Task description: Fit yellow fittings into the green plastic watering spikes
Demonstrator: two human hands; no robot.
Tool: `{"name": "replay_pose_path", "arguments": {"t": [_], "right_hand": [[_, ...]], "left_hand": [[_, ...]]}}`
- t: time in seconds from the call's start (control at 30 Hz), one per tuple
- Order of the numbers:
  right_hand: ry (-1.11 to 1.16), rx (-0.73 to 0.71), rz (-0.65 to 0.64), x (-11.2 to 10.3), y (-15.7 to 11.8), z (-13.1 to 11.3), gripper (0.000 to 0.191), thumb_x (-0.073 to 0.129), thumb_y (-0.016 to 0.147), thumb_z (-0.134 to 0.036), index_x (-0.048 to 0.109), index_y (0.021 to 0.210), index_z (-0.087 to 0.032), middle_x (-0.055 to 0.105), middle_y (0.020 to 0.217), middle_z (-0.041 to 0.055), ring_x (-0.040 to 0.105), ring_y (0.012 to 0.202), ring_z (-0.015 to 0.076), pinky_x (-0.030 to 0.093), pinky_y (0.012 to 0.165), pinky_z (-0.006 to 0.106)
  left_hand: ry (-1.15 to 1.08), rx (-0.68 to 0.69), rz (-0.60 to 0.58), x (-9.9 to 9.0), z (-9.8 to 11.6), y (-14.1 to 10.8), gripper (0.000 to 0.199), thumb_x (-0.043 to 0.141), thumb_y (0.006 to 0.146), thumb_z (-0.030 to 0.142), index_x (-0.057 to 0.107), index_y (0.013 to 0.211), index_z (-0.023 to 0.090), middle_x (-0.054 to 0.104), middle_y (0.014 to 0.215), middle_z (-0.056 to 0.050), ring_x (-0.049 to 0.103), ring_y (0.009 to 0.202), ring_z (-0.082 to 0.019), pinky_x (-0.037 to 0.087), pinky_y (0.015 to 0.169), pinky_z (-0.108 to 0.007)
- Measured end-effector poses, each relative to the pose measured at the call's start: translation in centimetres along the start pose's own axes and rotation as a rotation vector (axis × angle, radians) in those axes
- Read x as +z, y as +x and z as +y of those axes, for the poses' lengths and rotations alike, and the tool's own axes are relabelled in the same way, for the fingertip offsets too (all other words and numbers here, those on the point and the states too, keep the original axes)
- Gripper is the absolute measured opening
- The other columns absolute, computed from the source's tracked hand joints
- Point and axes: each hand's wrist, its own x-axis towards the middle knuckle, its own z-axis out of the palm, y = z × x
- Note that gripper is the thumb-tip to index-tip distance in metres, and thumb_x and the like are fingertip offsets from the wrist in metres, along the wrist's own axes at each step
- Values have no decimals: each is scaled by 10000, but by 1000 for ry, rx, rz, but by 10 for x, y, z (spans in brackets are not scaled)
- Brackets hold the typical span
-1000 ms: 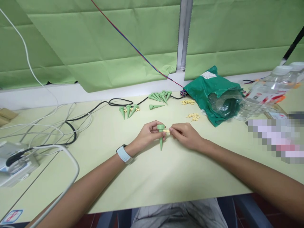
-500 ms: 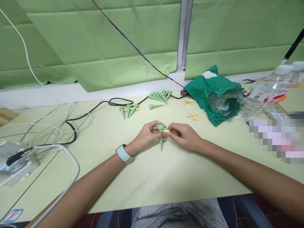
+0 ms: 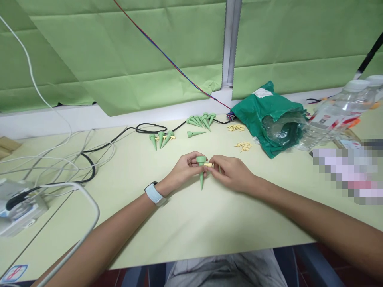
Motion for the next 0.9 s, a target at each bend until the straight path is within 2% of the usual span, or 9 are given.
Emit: {"name": "replay_pose_path", "arguments": {"t": [0.07,0.13,0.27,0.37,0.43,0.6,0.67,0.8,0.9], "right_hand": [[-109,-105,10,-1,-1,1,164,501,983,-290,614,917,-190,662,847,45,526,682,145,338,622,270],[-63,-84,-20,-2,-1,1,203,492,981,-271,608,837,-189,635,774,28,512,656,139,328,611,269],[390,227,-158,0,3,-1,302,495,975,-350,599,743,-187,484,555,-32,447,518,125,323,517,251],[598,366,-257,1,5,-3,309,479,978,-384,605,783,-181,509,562,-32,467,484,123,360,498,250],[504,309,-211,0,4,-5,291,473,992,-401,605,847,-186,580,650,-14,522,543,130,388,548,255],[92,-9,-62,-4,2,-6,186,447,1010,-293,595,951,-195,658,890,39,579,787,166,393,718,285],[114,36,-78,-3,3,-6,213,438,1009,-286,593,895,-194,646,831,27,573,748,160,386,699,280],[407,310,-193,0,5,-7,302,388,1021,-345,509,783,-205,522,598,-35,503,515,130,363,561,257],[281,253,-164,1,3,-6,283,376,1031,-358,509,831,-208,589,678,-13,536,568,140,353,576,259]], "left_hand": [[-1,-5,-8,0,1,0,276,798,771,280,650,957,140,708,797,-48,698,722,-179,543,749,-315],[6,-5,-23,-1,0,0,285,803,769,281,648,961,140,706,792,-47,699,728,-182,544,746,-313],[15,11,-46,-2,-5,0,297,796,781,291,634,984,145,707,778,-43,697,737,-181,543,726,-298],[12,9,-34,-2,-6,0,297,791,789,296,628,981,140,705,783,-43,695,734,-176,541,718,-292],[7,10,-19,-1,-4,1,300,800,778,305,630,956,133,693,770,-38,687,724,-171,537,713,-289],[-2,3,-15,0,-1,1,354,845,724,315,638,943,131,683,752,-28,681,708,-171,536,723,-303],[10,1,-17,-1,-3,1,357,840,735,304,636,972,132,691,756,-31,686,717,-173,538,728,-303],[26,-4,-15,-2,-6,1,313,798,788,284,631,1005,133,713,802,-49,693,766,-171,538,751,-296],[28,2,-9,-2,-5,0,291,798,786,280,639,977,128,702,796,-45,680,751,-162,534,751,-295]]}}
